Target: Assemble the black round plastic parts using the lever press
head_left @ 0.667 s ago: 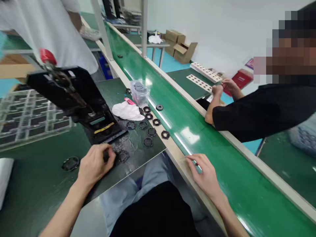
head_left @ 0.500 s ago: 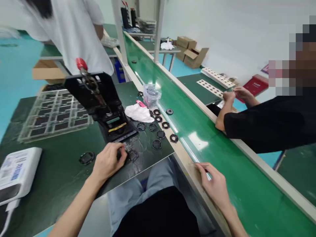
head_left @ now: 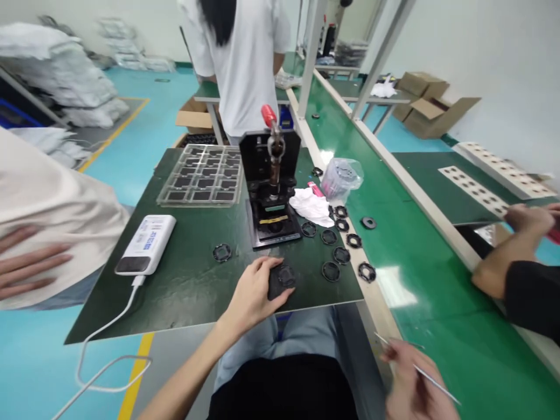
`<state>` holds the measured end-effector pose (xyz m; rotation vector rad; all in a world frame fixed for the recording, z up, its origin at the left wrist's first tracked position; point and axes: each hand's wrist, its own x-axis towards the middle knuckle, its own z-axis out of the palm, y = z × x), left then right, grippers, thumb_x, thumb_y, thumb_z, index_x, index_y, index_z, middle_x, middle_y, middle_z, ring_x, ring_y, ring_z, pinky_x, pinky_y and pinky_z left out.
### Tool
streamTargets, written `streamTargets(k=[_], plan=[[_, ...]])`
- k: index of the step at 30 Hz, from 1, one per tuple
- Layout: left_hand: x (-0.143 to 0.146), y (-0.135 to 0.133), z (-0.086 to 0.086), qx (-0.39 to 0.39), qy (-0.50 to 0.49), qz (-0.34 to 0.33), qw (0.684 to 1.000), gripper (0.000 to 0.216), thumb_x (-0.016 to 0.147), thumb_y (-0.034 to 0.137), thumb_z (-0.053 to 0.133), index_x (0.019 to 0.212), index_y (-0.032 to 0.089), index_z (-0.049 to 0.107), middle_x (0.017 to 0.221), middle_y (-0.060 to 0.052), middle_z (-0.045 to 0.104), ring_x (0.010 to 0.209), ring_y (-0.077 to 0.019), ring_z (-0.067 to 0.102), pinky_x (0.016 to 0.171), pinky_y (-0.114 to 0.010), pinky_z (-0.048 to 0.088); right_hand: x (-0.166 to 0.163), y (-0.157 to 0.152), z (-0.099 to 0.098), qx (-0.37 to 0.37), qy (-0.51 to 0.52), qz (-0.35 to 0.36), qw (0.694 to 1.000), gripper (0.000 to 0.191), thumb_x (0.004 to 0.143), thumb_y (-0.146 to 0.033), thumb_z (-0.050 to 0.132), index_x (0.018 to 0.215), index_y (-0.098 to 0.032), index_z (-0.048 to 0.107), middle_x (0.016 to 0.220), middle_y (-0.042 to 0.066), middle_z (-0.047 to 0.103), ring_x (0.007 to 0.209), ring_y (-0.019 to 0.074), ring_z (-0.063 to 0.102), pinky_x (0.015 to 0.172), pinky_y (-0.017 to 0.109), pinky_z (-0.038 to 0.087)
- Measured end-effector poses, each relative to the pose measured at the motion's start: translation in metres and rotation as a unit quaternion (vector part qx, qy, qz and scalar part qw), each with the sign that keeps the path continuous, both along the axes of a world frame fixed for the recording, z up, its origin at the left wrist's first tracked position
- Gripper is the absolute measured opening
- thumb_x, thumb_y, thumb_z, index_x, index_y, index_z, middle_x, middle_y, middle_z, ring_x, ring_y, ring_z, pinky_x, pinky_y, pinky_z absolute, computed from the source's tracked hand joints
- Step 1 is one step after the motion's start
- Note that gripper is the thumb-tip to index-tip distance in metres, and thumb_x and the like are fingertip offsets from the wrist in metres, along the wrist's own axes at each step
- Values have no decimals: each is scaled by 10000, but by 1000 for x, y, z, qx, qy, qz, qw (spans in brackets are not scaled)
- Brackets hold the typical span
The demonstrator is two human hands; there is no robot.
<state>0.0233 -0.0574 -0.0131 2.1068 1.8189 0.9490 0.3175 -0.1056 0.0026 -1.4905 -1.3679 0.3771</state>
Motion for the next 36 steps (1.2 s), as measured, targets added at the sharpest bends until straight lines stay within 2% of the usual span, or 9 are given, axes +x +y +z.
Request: streamTargets(k=[3, 6, 12, 15, 17, 21, 25, 32, 36], plan=[[3, -4, -3, -20, -12, 1, 1000, 513, 875, 309, 754, 1294, 234, 468, 1213, -91, 719, 1112, -292, 680, 933, -454, 581, -54, 27, -6, -73, 122, 97, 985, 254, 944, -441, 671, 952, -196, 737, 828, 63, 741, 681, 174, 701, 632, 301, 596], [1, -3, -4, -29, -33, 8, 999, 526, 890, 266, 735, 1325, 237, 441, 1235, -87, 718, 1137, -290, 672, 956, -462, 575, -82, 58, 0, -108, 164, 155, 968, 240, 943, -417, 679, 987, -190, 741, 884, 64, 755, 706, 156, 716, 661, 274, 610], [-9, 1, -7, -33, -80, -9, 996, 524, 930, 231, 680, 1379, 241, 409, 1295, -89, 694, 1218, -269, 637, 1014, -454, 570, -131, 145, 12, 10, 63, 235, 970, 179, 974, -320, 622, 1000, -196, 747, 942, 71, 762, 801, 173, 732, 734, 294, 599], [-14, 0, -9, -37, -93, -16, 995, 529, 944, 228, 665, 1398, 245, 393, 1315, -95, 677, 1245, -268, 620, 1037, -463, 565, -164, 183, 6, 13, 31, 293, 955, 176, 970, -306, 602, 944, -184, 726, 884, 71, 764, 794, 190, 742, 739, 303, 586], [-17, -1, -9, -42, -100, -22, 994, 523, 949, 220, 660, 1397, 246, 391, 1321, -99, 667, 1253, -269, 614, 1038, -464, 568, -181, 199, 0, 4, 13, 327, 945, 176, 968, -294, 587, 923, -183, 716, 861, 66, 763, 760, 183, 736, 708, 286, 573], [-20, 0, -9, -50, -120, -36, 991, 540, 936, 203, 677, 1391, 249, 389, 1311, -100, 666, 1253, -269, 613, 1032, -456, 577, -197, 208, -8, 9, -44, 345, 938, 188, 961, -278, 567, 874, -182, 703, 831, 57, 749, 666, 155, 673, 623, 257, 515], [-21, 0, -9, -53, -143, -37, 988, 537, 929, 192, 677, 1385, 250, 400, 1302, -96, 661, 1244, -255, 621, 1037, -441, 581, -200, 206, -12, 29, -91, 321, 942, 213, 974, -300, 545, 860, -183, 683, 758, 40, 701, 635, 149, 608, 641, 267, 482], [-21, 0, -6, -54, -143, -39, 988, 536, 913, 161, 683, 1370, 249, 417, 1282, -98, 660, 1242, -255, 618, 1040, -446, 582, -203, 208, -14, 34, -100, 326, 940, 231, 984, -325, 570, 822, -185, 659, 731, 29, 670, 657, 146, 612, 658, 271, 488], [-21, -1, -8, -60, -163, -13, 985, 544, 887, 189, 725, 1344, 251, 437, 1248, -99, 672, 1210, -263, 652, 996, -443, 604, -190, 201, -4, 55, -47, 299, 952, 231, 999, -324, 544, 881, -176, 677, 796, 55, 709, 715, 162, 672, 686, 283, 528]])
